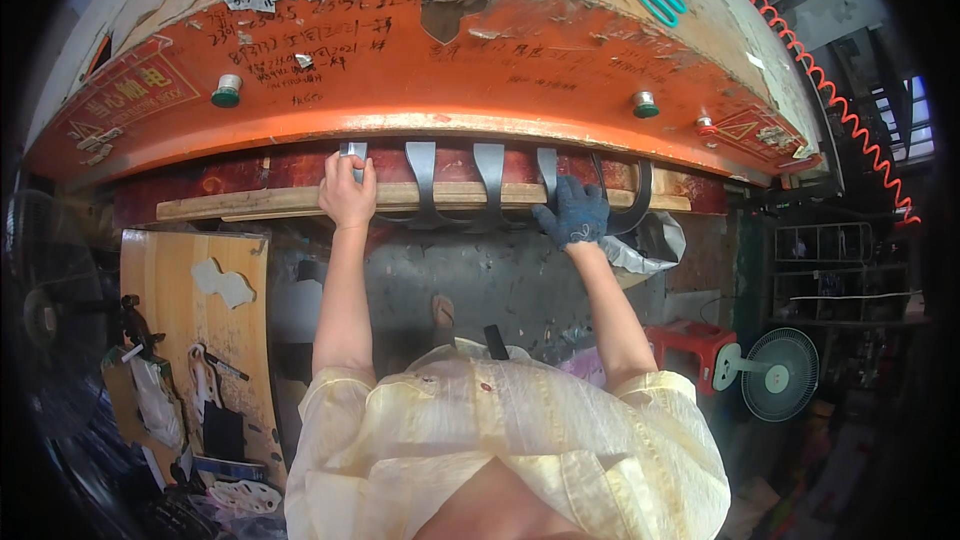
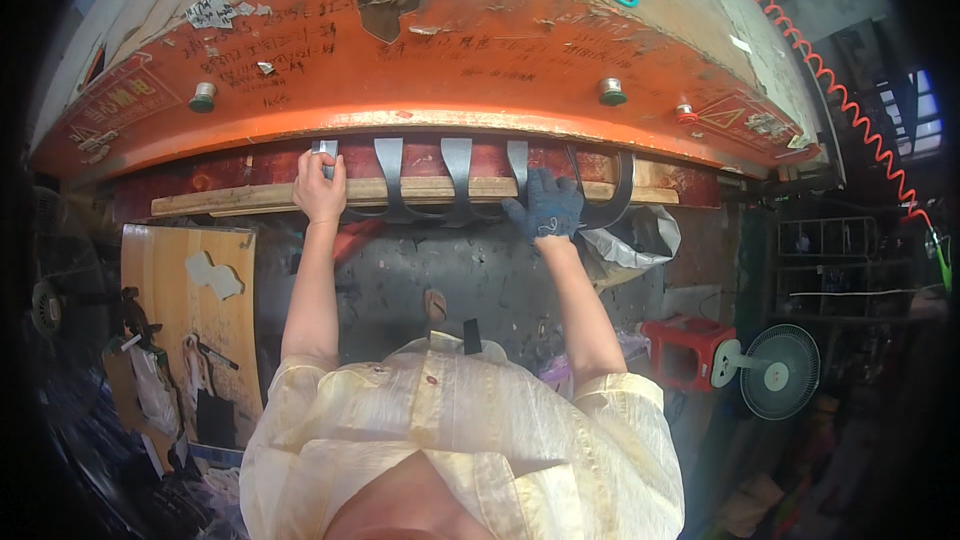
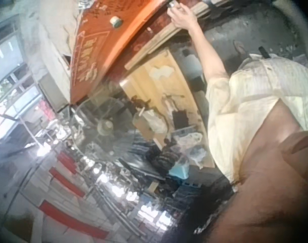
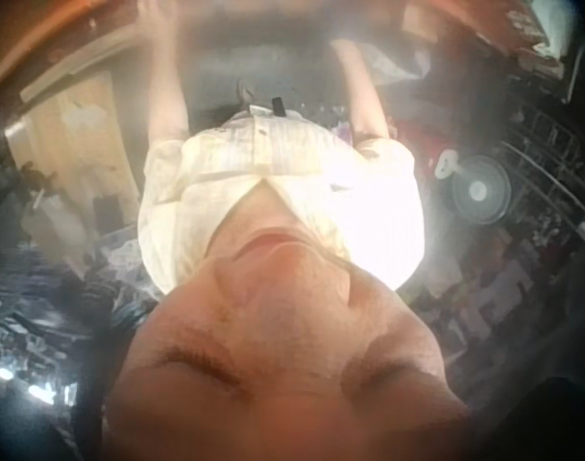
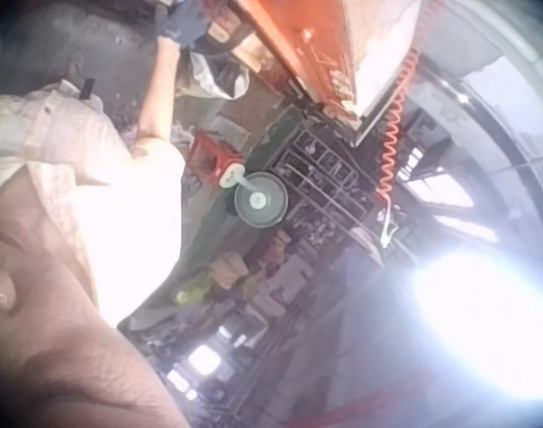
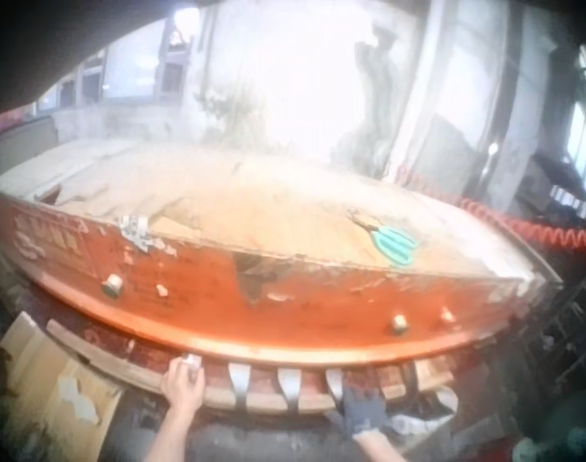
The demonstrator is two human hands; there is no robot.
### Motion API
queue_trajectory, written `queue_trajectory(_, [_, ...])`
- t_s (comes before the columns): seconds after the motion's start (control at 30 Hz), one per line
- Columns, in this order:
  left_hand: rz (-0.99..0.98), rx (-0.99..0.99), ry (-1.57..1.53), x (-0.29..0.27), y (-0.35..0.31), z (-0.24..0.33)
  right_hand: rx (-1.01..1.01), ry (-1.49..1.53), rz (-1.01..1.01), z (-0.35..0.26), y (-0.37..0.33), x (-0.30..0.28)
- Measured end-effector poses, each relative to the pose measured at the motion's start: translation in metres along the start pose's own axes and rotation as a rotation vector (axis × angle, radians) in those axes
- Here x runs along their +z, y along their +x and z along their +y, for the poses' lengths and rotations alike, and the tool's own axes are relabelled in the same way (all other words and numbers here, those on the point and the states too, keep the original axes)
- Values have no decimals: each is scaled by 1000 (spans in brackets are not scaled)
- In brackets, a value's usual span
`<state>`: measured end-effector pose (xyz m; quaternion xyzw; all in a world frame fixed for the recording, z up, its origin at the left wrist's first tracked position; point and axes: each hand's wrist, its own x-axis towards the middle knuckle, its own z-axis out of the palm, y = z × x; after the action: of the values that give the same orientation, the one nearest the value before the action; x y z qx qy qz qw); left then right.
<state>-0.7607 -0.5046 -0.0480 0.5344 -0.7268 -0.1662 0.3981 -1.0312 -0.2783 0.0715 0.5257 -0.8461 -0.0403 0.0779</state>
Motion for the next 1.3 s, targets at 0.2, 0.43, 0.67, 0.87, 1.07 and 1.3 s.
queue_trajectory(0.2, [-87,-48,27,-1,7,-3,20,12,-59,-13,8,-8])
queue_trajectory(0.43, [-196,-2,-80,-7,8,-15,-18,-8,-111,-13,10,-8])
queue_trajectory(0.67, [-262,-49,-121,-31,-18,-17,-16,56,-187,-18,-22,-11])
queue_trajectory(0.87, [-274,-65,-157,-72,-56,-10,358,376,-261,-29,-47,-36])
queue_trajectory(1.07, [-254,-58,-146,-117,-102,-3,163,518,-118,-93,-22,-61])
queue_trajectory(1.3, [-205,-72,-67,-163,-150,6,6,338,-74,-199,39,-63])
